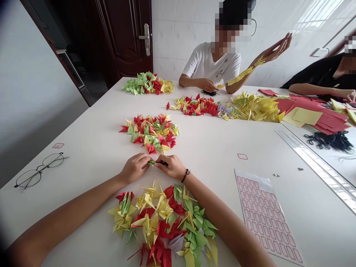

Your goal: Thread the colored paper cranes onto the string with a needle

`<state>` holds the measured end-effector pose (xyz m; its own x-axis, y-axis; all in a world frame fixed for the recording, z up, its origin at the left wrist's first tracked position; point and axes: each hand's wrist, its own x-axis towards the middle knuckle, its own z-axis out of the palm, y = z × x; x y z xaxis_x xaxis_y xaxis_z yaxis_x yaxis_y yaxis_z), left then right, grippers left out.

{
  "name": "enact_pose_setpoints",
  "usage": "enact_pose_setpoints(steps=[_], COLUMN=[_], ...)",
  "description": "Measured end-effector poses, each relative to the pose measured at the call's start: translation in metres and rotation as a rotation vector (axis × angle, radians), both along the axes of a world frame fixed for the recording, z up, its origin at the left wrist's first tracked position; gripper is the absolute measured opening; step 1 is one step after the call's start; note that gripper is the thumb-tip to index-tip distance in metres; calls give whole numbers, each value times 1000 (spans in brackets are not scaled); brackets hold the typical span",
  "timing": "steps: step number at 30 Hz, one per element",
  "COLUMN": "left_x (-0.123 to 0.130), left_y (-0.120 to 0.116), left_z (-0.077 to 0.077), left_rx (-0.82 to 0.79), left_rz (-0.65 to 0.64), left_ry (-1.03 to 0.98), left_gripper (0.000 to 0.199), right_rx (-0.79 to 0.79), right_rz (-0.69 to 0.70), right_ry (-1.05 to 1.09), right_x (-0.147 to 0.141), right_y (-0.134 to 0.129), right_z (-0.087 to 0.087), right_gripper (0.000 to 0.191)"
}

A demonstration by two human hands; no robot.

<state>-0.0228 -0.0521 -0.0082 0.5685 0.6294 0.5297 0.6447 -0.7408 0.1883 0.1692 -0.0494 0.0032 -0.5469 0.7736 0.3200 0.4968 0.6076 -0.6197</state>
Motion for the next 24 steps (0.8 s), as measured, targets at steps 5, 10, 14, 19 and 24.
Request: enact_pose_setpoints(steps=[5,10,14,19,24], left_x=[-1,-1,-1,-1,-2], left_y=[1,2,1,1,1], left_z=[-1,-1,-1,-1,1], left_rx=[-13,-29,-73,-153,-224], left_rz=[-15,-42,-42,-55,-73], left_ry=[10,-25,-51,-101,-173], left_gripper=[14,15,15,17,17], right_rx=[-7,-23,-44,-66,-40], right_rz=[-1,-6,-1,4,32], right_ry=[-8,-15,0,22,18], right_x=[0,0,0,0,2], right_y=[0,0,2,3,1], right_z=[0,-2,-4,-5,-1], right_gripper=[23,22,21,23,14])
